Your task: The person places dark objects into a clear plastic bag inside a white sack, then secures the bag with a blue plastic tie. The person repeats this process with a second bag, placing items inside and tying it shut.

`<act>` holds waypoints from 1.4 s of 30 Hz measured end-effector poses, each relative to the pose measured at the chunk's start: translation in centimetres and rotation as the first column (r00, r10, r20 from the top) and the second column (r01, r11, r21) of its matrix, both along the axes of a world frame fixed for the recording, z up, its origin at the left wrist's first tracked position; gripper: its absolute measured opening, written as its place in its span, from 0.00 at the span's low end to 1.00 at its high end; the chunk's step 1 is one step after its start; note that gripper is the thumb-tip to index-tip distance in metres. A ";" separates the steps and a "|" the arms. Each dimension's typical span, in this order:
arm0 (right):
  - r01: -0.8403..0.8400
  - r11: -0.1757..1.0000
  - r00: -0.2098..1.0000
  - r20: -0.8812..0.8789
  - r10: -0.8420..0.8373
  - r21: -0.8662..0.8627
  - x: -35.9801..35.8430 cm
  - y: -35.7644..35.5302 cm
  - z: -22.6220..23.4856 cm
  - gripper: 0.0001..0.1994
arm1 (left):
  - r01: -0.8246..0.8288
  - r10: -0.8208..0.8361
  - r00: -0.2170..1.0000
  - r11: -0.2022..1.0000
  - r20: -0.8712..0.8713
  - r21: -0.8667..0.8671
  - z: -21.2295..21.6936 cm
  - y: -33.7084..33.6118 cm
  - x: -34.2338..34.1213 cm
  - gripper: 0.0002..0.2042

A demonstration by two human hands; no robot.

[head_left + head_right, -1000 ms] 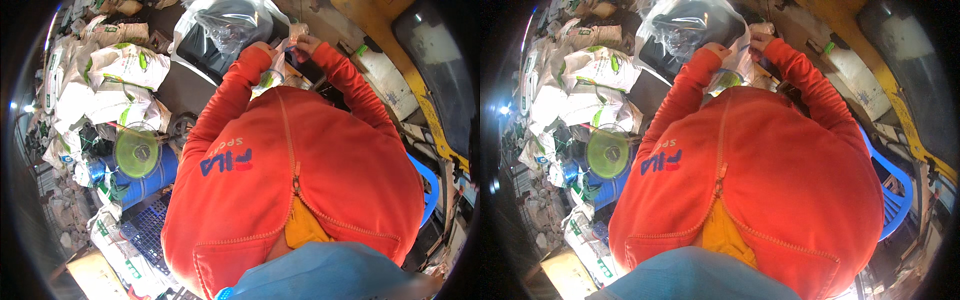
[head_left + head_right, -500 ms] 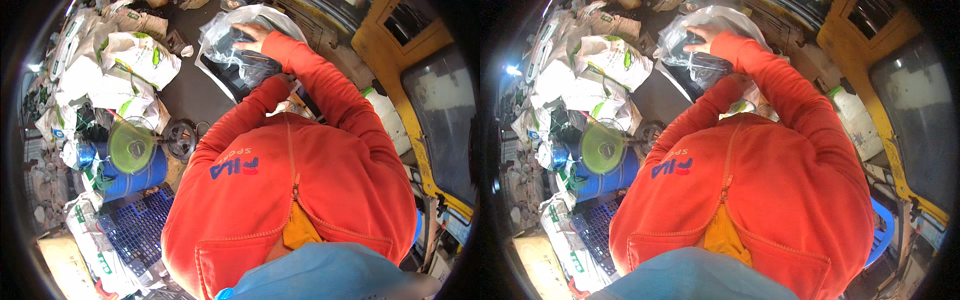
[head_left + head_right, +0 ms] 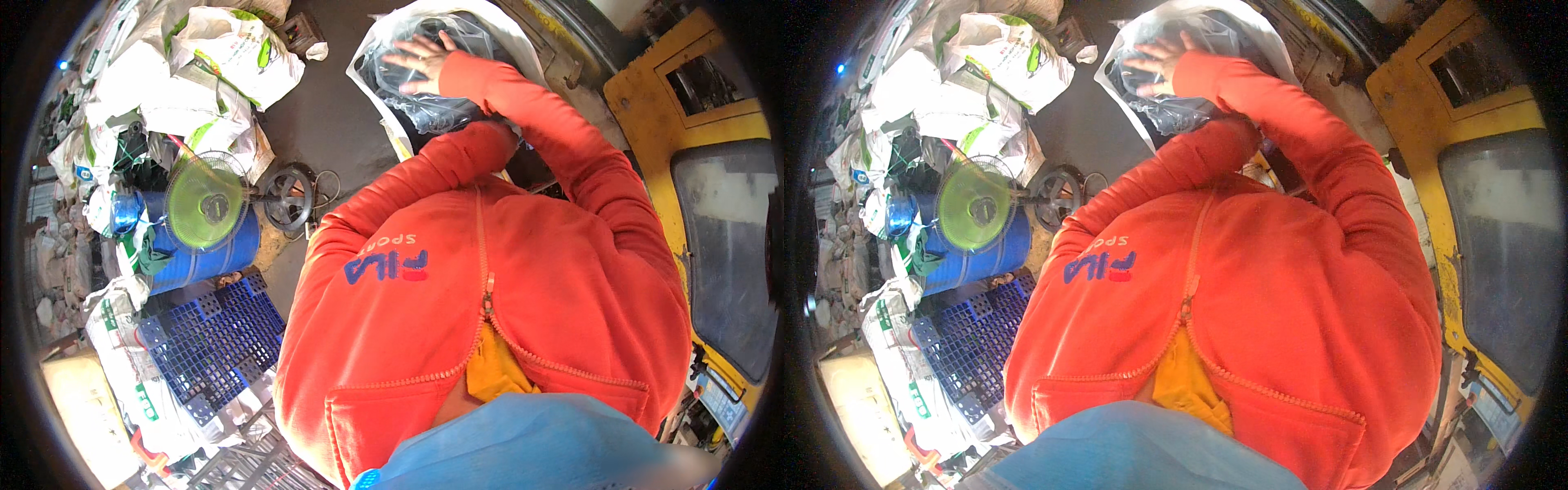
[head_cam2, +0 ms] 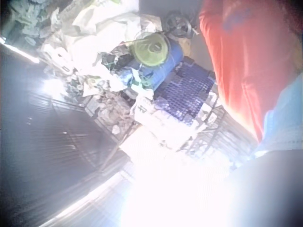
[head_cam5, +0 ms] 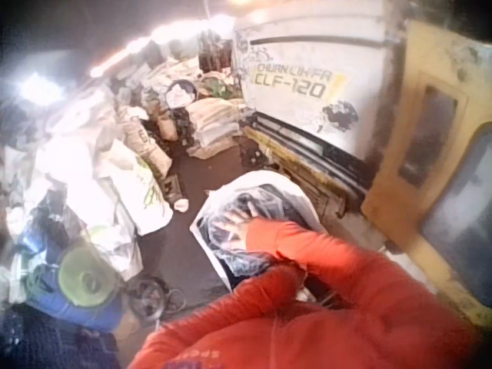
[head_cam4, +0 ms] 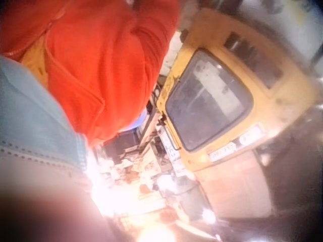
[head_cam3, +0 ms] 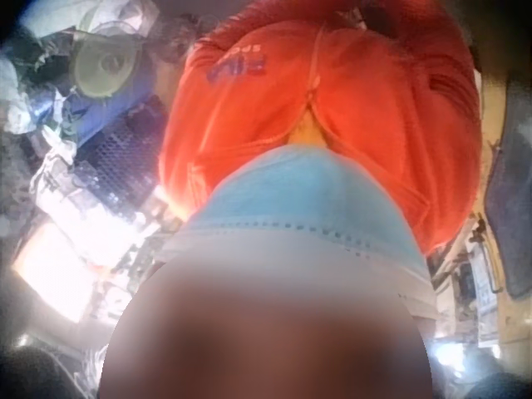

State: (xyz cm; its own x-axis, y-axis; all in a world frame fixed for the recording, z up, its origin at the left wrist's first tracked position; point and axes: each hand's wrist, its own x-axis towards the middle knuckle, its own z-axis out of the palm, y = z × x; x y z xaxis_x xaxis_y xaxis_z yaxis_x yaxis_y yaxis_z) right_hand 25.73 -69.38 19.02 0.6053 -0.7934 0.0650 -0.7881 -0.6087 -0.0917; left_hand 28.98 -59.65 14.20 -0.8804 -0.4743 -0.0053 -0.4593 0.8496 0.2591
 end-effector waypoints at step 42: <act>0.128 0.960 0.932 0.362 -0.029 -0.250 -18.9 13.7 -7.0 0.08 | 0.108 -0.242 0.647 0.968 -0.723 -0.227 -5.4 -2.9 -3.9 0.12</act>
